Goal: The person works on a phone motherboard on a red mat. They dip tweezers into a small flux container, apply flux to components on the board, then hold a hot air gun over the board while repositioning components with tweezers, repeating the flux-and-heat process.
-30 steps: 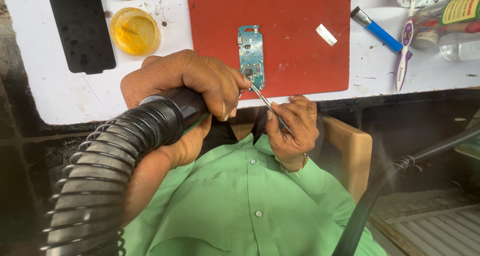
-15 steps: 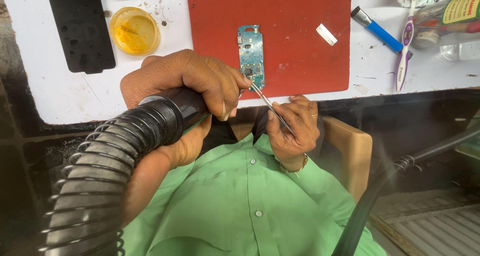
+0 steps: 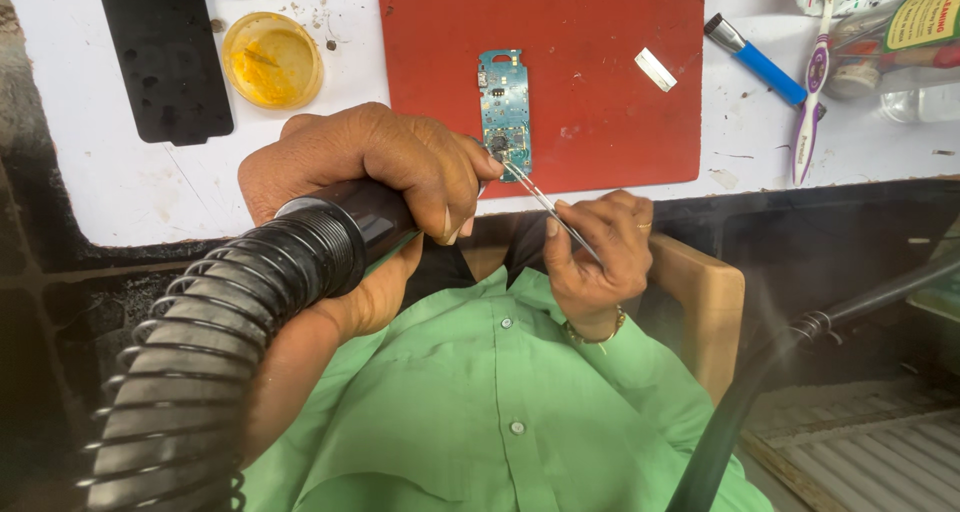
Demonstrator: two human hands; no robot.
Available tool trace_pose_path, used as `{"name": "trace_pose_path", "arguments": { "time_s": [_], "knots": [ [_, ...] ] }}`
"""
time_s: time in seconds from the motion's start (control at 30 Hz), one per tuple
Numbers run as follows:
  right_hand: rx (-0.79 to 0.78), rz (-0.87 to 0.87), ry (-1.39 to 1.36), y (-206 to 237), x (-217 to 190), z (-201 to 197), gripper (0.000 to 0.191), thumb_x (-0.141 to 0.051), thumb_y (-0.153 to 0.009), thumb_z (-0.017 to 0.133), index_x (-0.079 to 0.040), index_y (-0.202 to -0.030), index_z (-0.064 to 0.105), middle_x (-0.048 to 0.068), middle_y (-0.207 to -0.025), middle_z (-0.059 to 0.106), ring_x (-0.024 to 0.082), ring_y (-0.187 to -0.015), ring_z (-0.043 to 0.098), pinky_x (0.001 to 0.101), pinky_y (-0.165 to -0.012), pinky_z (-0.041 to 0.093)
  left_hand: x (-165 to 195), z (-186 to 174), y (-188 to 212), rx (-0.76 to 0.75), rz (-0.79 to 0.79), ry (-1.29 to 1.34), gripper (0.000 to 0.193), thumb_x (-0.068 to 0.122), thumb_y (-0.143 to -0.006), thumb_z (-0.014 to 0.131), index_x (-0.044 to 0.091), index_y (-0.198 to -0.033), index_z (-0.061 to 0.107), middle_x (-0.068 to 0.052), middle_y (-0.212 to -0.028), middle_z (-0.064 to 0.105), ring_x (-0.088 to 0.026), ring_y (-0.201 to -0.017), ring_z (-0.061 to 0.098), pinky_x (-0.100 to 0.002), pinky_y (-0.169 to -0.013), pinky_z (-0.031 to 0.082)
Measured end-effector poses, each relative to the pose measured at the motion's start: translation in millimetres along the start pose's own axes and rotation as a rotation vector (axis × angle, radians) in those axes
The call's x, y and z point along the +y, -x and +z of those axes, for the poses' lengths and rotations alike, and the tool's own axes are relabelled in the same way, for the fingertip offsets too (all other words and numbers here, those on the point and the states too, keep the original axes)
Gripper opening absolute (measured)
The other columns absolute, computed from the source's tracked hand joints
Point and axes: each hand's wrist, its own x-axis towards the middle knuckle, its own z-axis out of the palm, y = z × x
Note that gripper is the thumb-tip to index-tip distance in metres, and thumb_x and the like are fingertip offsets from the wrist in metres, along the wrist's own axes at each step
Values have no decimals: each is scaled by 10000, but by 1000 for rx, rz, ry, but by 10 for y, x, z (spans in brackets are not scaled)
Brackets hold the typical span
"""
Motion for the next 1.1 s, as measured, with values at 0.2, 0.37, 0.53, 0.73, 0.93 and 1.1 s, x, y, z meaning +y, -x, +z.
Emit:
{"name": "trace_pose_path", "arguments": {
  "time_s": [0.2,0.37,0.53,0.73,0.93,1.1],
  "knots": [
    [-164,112,-142,-359,196,-173,140,8,-857,801,17,-986,748,95,-883,667,215,-811,588,322,-793,443,139,52,-130,-41,12,53,272,63,-1002,704,86,-802,521,-70,-693,583,-151,-665,614,-353,-976,573],
    [-320,161,-259,-677,391,-269,138,7,-815,814,2,-942,762,83,-835,686,182,-780,586,289,-693,441,119,-73,-39,-115,23,110,202,187,-1012,661,86,-875,552,-63,-723,595,-151,-695,632,-353,-1025,567],
    [-438,92,-243,-843,480,-211,167,35,-773,796,-6,-933,769,77,-848,702,173,-790,585,284,-713,460,37,-60,33,-65,23,93,207,171,-1013,677,94,-874,544,-54,-689,586,-141,-663,620,-352,-1013,576],
    [-473,76,-263,-839,522,-187,182,27,-755,804,-19,-926,767,72,-875,728,168,-786,583,282,-725,457,62,-48,-19,-58,7,111,194,163,-1010,664,94,-871,547,-51,-696,586,-137,-663,617,-356,-1017,574],
    [-498,46,-233,-843,526,-186,174,8,-764,810,-33,-929,773,68,-885,735,174,-810,599,280,-727,464,13,-94,-24,-105,14,115,183,158,-1018,659,93,-881,558,-54,-734,601,-142,-689,634,-362,-1038,569],
    [-503,34,-232,-852,532,-178,169,2,-767,809,-36,-927,771,66,-892,738,173,-823,611,283,-734,464,15,-138,-33,-143,9,117,174,154,-1026,655,93,-888,566,-57,-765,613,-145,-711,648,-367,-1056,565]
  ]
}}
